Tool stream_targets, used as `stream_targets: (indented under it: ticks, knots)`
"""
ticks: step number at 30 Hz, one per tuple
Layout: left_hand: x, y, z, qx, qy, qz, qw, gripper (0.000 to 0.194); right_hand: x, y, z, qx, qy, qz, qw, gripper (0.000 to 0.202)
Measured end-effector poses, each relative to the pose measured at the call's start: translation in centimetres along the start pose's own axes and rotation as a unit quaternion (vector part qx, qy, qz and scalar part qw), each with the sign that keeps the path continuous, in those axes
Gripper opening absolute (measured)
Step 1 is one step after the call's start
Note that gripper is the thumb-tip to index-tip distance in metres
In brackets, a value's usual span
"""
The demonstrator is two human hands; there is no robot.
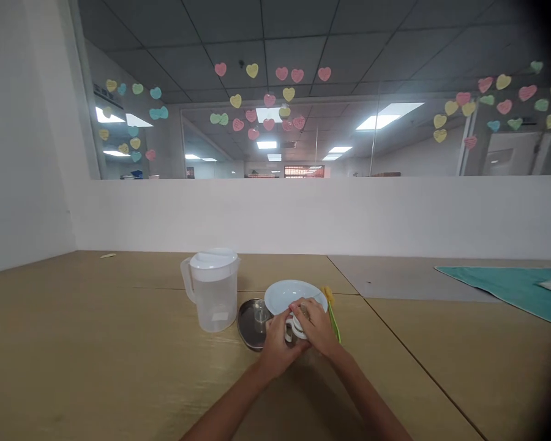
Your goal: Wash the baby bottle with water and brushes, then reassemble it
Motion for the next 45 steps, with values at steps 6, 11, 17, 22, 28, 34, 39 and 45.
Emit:
stream_targets:
  ticks: [6, 11, 17, 22, 28, 34, 39, 45]
  knots:
    - [1.0, 0.0, -0.2, 0.026, -0.010, 0.026, 0.999, 0.059, 1.3, 0.2, -0.9, -0.012, -0.011, -0.103, 0.995, 0.045]
    - [1.0, -0.1, -0.3, 0.043, -0.013, 0.024, 0.999, 0.068, 1.5, -0.7, -1.9, -0.043, 0.001, -0.090, 0.995, 0.049]
    - [1.5, -0.7, -0.3, 0.045, 0.021, 0.048, 0.998, 0.056, 0.1, -2.6, -4.5, -0.037, -0.030, -0.164, 0.985, 0.045]
    - [1.3, -0.6, -0.1, 0.029, 0.010, 0.069, 0.997, 0.058, -2.0, -3.3, -5.3, 0.054, -0.066, -0.241, 0.967, 0.034]
    - [0.7, -0.2, 0.3, 0.011, -0.012, 0.073, 0.997, 0.057, -2.8, -1.1, -4.4, 0.105, -0.106, -0.209, 0.967, 0.033]
    - [0.9, -0.4, 0.1, 0.042, -0.008, 0.029, 0.999, 0.058, -5.2, 0.1, -6.2, 0.145, -0.146, -0.265, 0.942, 0.026]
    - [1.7, -0.8, 0.0, 0.038, -0.026, 0.016, 0.999, 0.053, -3.7, -1.4, -4.1, 0.145, -0.005, -0.086, 0.986, 0.024]
    - [1.4, -0.8, 0.0, 0.034, -0.013, 0.016, 0.999, 0.053, -1.5, 0.5, -3.4, 0.068, 0.067, 0.024, 0.995, 0.055]
Point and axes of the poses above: each hand's wrist, its own z-axis towards the middle knuckle, its own y-axis out of the palm, x = y × z, the point moved 2 cm from there along z, towards the middle knuckle, and after that the axes turned 8 degrees about -y, right-handed, at the moved point
